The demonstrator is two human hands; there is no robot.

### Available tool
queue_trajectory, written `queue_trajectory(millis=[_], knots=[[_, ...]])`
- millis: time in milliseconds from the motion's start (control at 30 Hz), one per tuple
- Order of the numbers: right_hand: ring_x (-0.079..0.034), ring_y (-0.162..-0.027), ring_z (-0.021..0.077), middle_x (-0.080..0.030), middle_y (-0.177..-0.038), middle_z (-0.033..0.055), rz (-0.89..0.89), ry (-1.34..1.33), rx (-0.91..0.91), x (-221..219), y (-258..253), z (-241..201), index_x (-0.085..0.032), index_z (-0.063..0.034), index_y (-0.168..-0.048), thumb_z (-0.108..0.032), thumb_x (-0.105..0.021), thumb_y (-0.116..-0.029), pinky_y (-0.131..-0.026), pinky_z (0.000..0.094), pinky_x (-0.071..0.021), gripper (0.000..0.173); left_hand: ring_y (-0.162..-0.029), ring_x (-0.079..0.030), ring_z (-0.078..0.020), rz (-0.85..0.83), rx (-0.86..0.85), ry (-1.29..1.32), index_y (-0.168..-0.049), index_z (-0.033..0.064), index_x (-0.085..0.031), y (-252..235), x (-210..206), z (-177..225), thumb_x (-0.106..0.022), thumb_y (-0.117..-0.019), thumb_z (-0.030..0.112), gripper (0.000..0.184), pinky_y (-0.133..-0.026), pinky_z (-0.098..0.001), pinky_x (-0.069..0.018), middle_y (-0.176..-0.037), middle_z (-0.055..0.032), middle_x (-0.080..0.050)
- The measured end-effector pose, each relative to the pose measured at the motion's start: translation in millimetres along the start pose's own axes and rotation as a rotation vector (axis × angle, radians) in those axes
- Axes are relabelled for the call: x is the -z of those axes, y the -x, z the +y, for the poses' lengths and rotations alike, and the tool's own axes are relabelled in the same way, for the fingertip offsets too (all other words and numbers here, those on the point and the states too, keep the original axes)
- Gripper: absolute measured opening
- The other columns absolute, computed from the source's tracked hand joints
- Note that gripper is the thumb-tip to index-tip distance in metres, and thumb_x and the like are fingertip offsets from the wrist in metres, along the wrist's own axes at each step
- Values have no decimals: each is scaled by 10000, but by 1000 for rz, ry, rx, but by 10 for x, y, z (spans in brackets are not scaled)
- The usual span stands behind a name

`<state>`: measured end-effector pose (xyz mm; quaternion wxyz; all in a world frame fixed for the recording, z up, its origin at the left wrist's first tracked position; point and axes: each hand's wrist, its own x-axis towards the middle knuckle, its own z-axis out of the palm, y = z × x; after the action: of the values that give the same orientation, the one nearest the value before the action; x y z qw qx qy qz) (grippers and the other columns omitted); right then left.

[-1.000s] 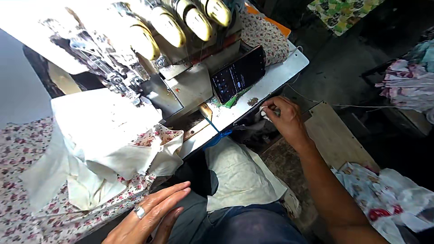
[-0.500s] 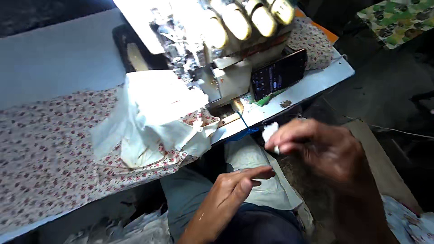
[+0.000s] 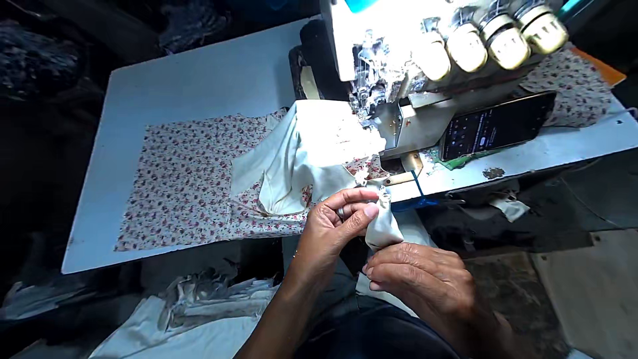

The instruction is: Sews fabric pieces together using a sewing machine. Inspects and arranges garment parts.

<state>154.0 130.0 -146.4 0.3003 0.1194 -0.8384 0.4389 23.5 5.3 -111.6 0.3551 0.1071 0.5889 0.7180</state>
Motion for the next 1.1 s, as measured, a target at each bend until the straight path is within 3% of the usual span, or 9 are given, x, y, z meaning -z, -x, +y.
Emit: queue_trajectory(millis=[200,267,367,467,533,700,867,967,1100], knots=[[-702,-1027,107,-741,-1028,75,58,-105,-83,-30,-23,49,-710,-40,-1011,-186,-659,-1010,-899,220,-572,155,-831,-696,-61,35,-105,27,-1015,97,-733,-11,7,-53,-632,-926,-42,193,-802,-230,-595,-907,3,-728],[-643,-1057,61,-684,-1084,35,181,-113,-210,-8,-51,88,-690,-77,-1091,-290,-655,-1012,-923,207,-536,229,-860,-700,-63,52,-134,53,-1024,110,-731,-3,1,-61,-644,-932,-23,183,-821,-237,-595,-931,2,-733],[-658,-1033,45,-674,-1111,0,271,-213,-431,19,-136,207,-719,-73,-1178,-389,-641,-1003,-918,224,-571,369,-846,-696,-47,65,-178,34,-1031,120,-732,16,-17,-53,-658,-925,-24,194,-806,-217,-587,-918,11,-737],[-677,-1008,42,-702,-1097,-29,258,-545,-535,12,-259,253,-725,-73,-1108,-281,-678,-984,-914,227,-580,247,-836,-692,-25,51,-253,-74,-1048,125,-729,18,-29,-61,-666,-916,-31,213,-797,-198,-584,-899,42,-734],[-692,-943,68,-713,-1025,-10,327,-623,-531,-34,-329,256,-708,-84,-1023,-138,-725,-934,-873,240,-593,105,-875,-697,-42,42,-318,-134,-1091,105,-729,18,-5,-64,-671,-925,-12,212,-824,-218,-589,-943,37,-737],[-696,-825,36,-705,-909,-47,417,-528,-506,-74,-452,297,-631,-122,-1017,-23,-743,-876,-796,214,-607,206,-893,-714,-61,29,-374,-187,-1133,87,-740,-27,84,-40,-736,-898,27,242,-835,-235,-605,-978,32,-751],[-695,-869,33,-721,-956,-42,410,-513,-478,-102,-517,309,-656,-107,-1070,-60,-717,-920,-802,193,-591,168,-769,-679,-14,118,-448,-275,-963,127,-740,-96,83,-20,-753,-872,26,137,-748,-196,-592,-852,78,-719],[-670,-830,-1,-710,-927,-69,439,-469,-456,-114,-550,333,-676,-125,-1035,-79,-705,-937,-760,165,-572,112,-823,-685,-23,149,-500,-333,-954,132,-729,-127,93,-8,-758,-881,57,109,-744,-200,-603,-932,73,-707],[-671,-884,6,-679,-940,-47,437,-328,-378,-129,-599,356,-644,-95,-1018,-85,-696,-950,-824,182,-583,86,-935,-691,-49,221,-585,-434,-958,115,-723,-173,106,45,-721,-910,80,59,-781,-201,-605,-1078,37,-696]])
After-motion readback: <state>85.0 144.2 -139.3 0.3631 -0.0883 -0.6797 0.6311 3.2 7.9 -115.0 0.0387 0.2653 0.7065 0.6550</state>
